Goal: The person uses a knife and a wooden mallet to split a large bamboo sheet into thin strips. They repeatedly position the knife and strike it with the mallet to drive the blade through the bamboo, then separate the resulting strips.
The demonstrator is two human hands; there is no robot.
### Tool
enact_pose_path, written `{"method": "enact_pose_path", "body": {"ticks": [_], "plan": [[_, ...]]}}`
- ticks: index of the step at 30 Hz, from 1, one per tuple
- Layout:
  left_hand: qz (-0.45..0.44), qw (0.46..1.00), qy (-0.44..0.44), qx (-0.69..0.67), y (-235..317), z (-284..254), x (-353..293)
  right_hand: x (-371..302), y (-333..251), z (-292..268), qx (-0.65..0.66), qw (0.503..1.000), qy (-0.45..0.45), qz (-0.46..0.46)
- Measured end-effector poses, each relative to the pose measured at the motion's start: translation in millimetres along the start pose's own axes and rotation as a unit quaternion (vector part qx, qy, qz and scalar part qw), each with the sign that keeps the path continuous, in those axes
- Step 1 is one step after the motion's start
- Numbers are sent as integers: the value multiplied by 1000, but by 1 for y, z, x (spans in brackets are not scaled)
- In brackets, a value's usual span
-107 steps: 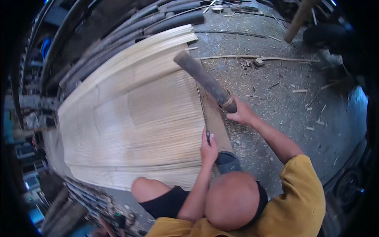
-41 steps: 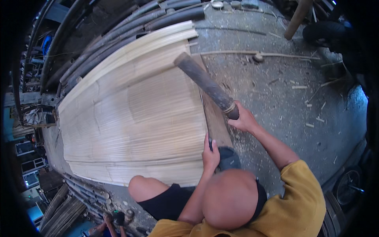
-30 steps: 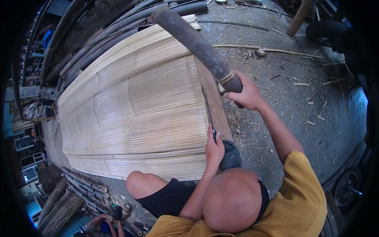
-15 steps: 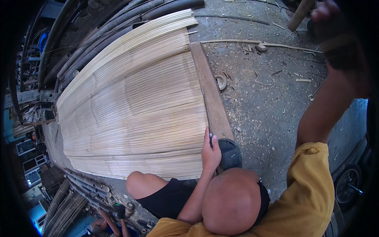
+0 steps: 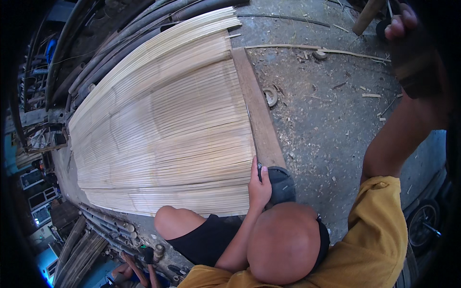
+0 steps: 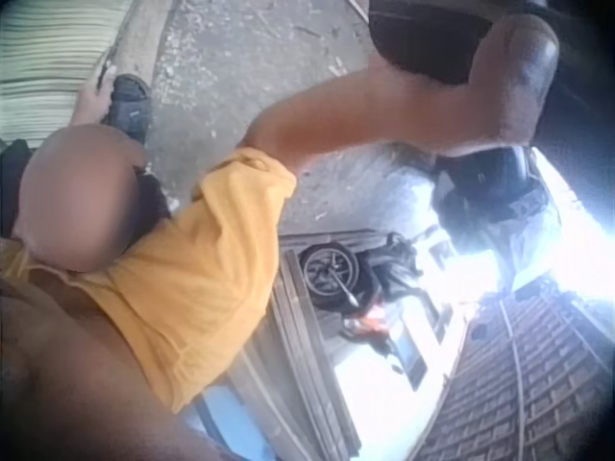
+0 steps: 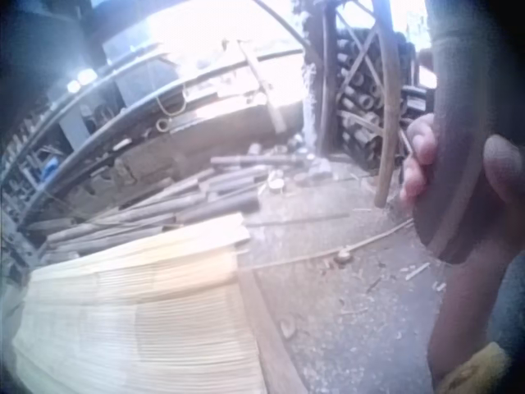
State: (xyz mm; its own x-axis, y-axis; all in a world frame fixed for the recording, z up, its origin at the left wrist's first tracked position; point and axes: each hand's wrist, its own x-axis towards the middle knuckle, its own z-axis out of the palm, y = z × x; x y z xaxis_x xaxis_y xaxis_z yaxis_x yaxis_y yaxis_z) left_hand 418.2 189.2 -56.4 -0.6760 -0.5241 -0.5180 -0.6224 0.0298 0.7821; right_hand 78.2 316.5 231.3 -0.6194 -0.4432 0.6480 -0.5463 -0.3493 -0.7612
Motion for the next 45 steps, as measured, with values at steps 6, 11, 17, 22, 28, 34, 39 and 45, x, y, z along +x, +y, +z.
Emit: {"method": "enact_pose_path", "body": {"ticks": [6, 11, 17, 22, 28, 34, 39, 45], "plan": [[16, 1000, 24, -3, -17, 8, 1, -168, 104, 55, -64, 972, 64, 217], [89, 994, 56, 0, -52, 5, -4, -246, 148, 89, -230, 811, -144, 518], [10, 999, 8, 48, 2, 6, 0, -165, 128, 71, -190, 879, -76, 430], [18, 998, 36, 50, -15, 4, -12, -104, 74, 58, -122, 943, 39, 307], [-42, 998, 22, 38, -9, 10, -20, -211, 123, 62, -127, 952, 29, 278], [21, 998, 58, 18, -44, 12, -17, -249, 154, 101, -225, 853, -110, 459], [-49, 999, 7, -5, -27, 0, -7, -225, 147, 86, -155, 875, -66, 455], [-140, 971, -100, -168, 59, -58, -30, -297, 158, 33, -297, 807, -24, 510]]}}
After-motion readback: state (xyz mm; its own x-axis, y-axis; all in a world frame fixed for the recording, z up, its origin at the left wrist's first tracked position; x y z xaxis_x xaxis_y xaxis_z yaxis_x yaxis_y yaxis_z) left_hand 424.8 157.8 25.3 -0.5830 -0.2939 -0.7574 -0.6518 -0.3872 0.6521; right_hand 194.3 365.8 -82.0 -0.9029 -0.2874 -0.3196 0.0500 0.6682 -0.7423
